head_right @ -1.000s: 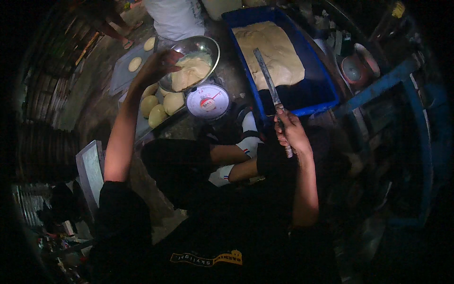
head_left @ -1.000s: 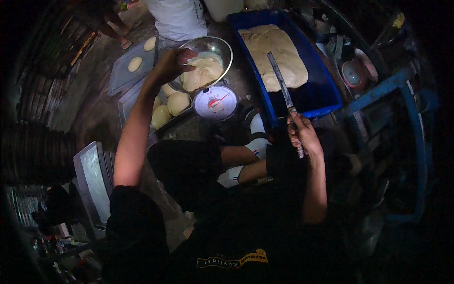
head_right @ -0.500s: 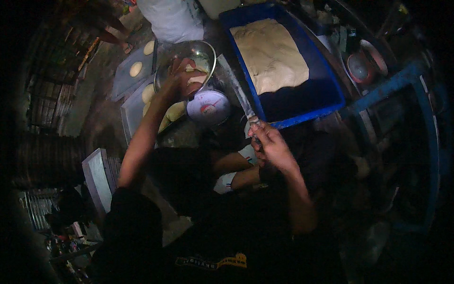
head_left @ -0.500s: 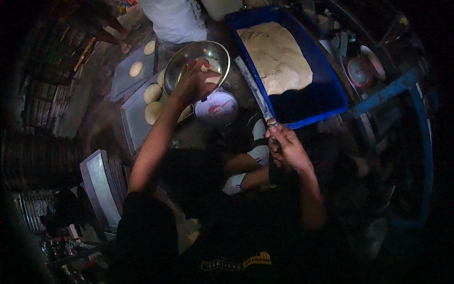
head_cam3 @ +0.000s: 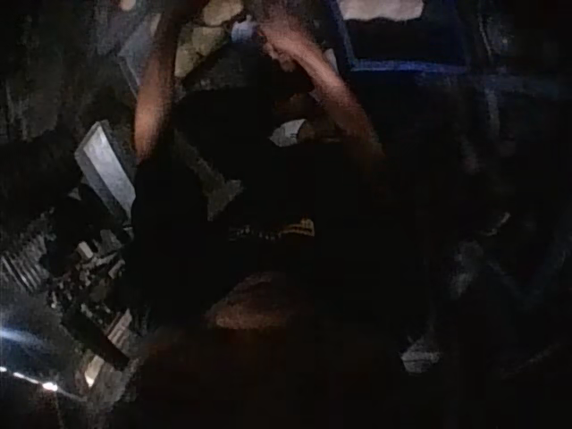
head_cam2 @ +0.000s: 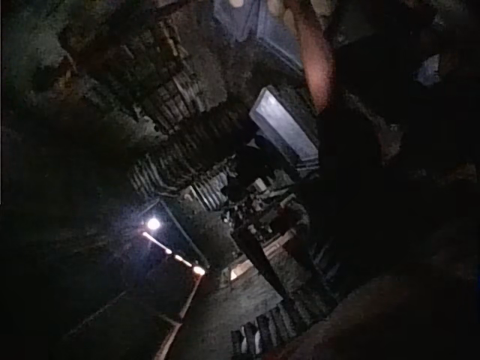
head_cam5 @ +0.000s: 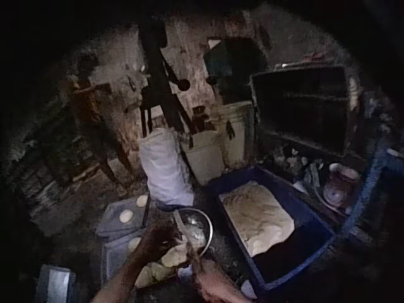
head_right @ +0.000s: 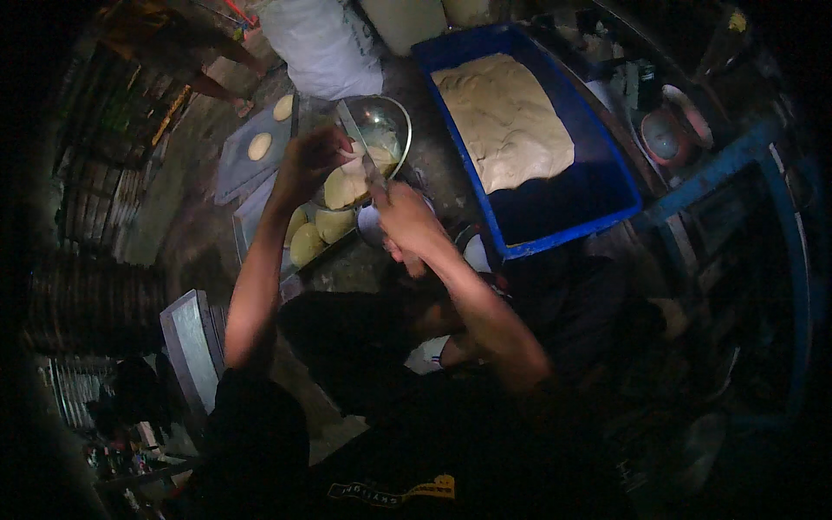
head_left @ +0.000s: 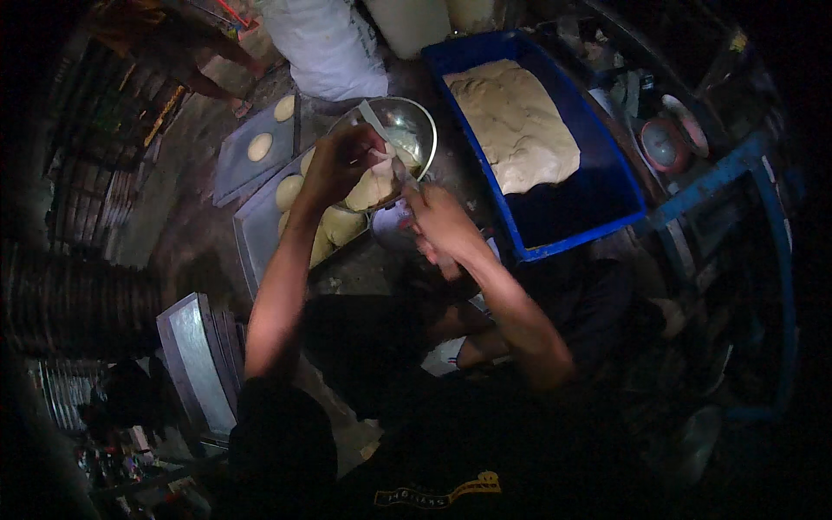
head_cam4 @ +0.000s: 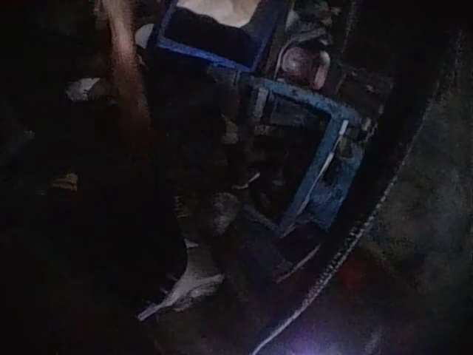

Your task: The person cuts sections of dough from a large container using a knife, weighs them on a scale, and then rounds the dough portions by hand before placing them onto a metal tray.

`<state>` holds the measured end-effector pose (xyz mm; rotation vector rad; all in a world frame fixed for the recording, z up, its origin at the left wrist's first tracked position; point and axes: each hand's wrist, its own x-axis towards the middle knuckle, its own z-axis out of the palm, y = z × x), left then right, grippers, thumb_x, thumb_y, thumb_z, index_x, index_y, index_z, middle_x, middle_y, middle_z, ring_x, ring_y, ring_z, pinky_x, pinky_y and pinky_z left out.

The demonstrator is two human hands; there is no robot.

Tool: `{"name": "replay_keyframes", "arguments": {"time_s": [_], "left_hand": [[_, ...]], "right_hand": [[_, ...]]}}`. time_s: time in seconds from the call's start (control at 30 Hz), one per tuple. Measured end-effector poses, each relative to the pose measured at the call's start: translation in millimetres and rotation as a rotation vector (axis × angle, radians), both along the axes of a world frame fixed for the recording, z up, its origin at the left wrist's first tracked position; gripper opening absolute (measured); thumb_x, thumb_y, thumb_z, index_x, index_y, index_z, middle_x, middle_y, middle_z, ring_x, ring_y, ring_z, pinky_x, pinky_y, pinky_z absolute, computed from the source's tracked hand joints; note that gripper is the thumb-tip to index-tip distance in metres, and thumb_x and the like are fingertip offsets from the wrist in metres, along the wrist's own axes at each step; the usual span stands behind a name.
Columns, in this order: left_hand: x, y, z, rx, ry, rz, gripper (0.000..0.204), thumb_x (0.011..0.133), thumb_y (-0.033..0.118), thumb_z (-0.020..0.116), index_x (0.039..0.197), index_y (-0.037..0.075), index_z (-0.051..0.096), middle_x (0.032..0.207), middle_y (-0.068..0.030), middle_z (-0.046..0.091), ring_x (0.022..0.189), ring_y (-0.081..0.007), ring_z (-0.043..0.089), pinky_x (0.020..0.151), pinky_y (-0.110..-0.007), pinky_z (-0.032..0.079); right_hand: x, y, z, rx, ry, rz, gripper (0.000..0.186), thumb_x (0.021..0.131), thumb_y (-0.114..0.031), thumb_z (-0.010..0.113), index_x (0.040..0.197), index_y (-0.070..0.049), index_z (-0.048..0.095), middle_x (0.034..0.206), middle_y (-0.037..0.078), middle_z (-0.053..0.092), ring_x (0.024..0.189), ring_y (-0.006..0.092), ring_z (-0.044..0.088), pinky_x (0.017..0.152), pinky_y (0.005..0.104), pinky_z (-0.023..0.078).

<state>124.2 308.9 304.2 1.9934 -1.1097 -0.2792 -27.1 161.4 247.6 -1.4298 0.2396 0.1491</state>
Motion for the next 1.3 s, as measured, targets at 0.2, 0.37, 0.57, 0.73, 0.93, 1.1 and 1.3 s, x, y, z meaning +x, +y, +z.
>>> {"name": "replay_keyframes", "arguments": {"time_s": [0.2, 0.37, 0.57, 0.73, 0.93, 1.1, 1.3], "left_hand": [[5, 3, -3, -0.215, 0.016, 0.207, 0.016, 0.081, -0.003, 0.071, 0.095, 0.0, 0.063, 0.088, -0.0041, 0.068, 0.086, -0.0094, 0.063, 0.08, -0.026, 0.051], [-1, -13, 9, -0.336, 0.07, 0.246, 0.017, 0.082, -0.002, 0.07, 0.097, -0.001, 0.063, 0.092, -0.0058, 0.069, 0.088, -0.0119, 0.066, 0.08, -0.027, 0.051], [-41, -33, 43, -0.353, 0.149, 0.053, 0.035, 0.083, -0.001, 0.069, 0.117, -0.001, 0.06, 0.099, -0.0062, 0.069, 0.093, -0.0134, 0.066, 0.081, -0.028, 0.052], [-49, -80, 66, -0.259, -0.001, 0.009, 0.036, 0.089, 0.012, 0.065, 0.124, 0.011, 0.064, 0.109, -0.0036, 0.069, 0.102, -0.0178, 0.063, 0.092, -0.03, 0.048], [29, -165, -16, 0.072, -0.331, -0.211, 0.032, 0.092, 0.033, 0.057, 0.118, 0.018, 0.068, 0.117, -0.0012, 0.07, 0.121, -0.0265, 0.052, 0.107, -0.042, 0.034], [38, -195, -55, 0.233, -0.663, -0.086, 0.028, 0.091, 0.032, 0.061, 0.112, 0.017, 0.07, 0.105, -0.0081, 0.072, 0.094, -0.0262, 0.066, 0.093, -0.04, 0.046], [27, -107, -7, 0.271, -0.543, -0.021, 0.029, 0.084, 0.026, 0.075, 0.102, 0.003, 0.068, 0.09, -0.0153, 0.072, 0.079, -0.0297, 0.07, 0.07, -0.038, 0.054]], "right_hand": [[3, 41, -11, -0.074, -0.021, -0.09, 0.037, 0.106, -0.034, 0.039, 0.091, -0.001, 0.048, 0.059, 0.006, 0.048, 0.039, 0.018, 0.051, 0.033, 0.0356, 0.039], [-101, 65, -39, -0.044, -0.069, -0.107, 0.031, 0.105, -0.024, 0.041, 0.122, 0.0, 0.049, 0.058, 0.012, 0.055, 0.039, 0.0243, 0.055, 0.036, 0.0404, 0.044], [10, 50, -11, 0.019, 0.003, -0.129, 0.026, 0.103, -0.023, 0.043, 0.104, 0.0, 0.056, 0.057, 0.009, 0.052, 0.044, 0.0247, 0.054, 0.042, 0.039, 0.045], [-14, 79, -20, -0.399, -0.069, -0.052, 0.032, 0.103, -0.031, 0.05, 0.108, -0.001, 0.06, 0.063, 0.016, 0.058, 0.055, 0.0289, 0.062, 0.053, 0.0429, 0.051], [-166, 39, -70, 0.213, 0.214, 0.117, 0.033, 0.103, -0.035, 0.049, 0.122, -0.01, 0.056, 0.063, 0.003, 0.054, 0.05, 0.013, 0.054, 0.04, 0.032, 0.042], [-226, -41, -53, 0.19, 0.279, -0.008, 0.028, 0.103, -0.035, 0.05, 0.112, -0.009, 0.057, 0.063, -0.001, 0.049, 0.045, 0.007, 0.046, 0.038, 0.0253, 0.037], [-211, -100, -49, 0.117, 0.155, -0.375, 0.028, 0.104, -0.032, 0.049, 0.113, -0.007, 0.056, 0.063, -0.002, 0.045, 0.043, 0.0057, 0.04, 0.036, 0.0246, 0.033]]}}
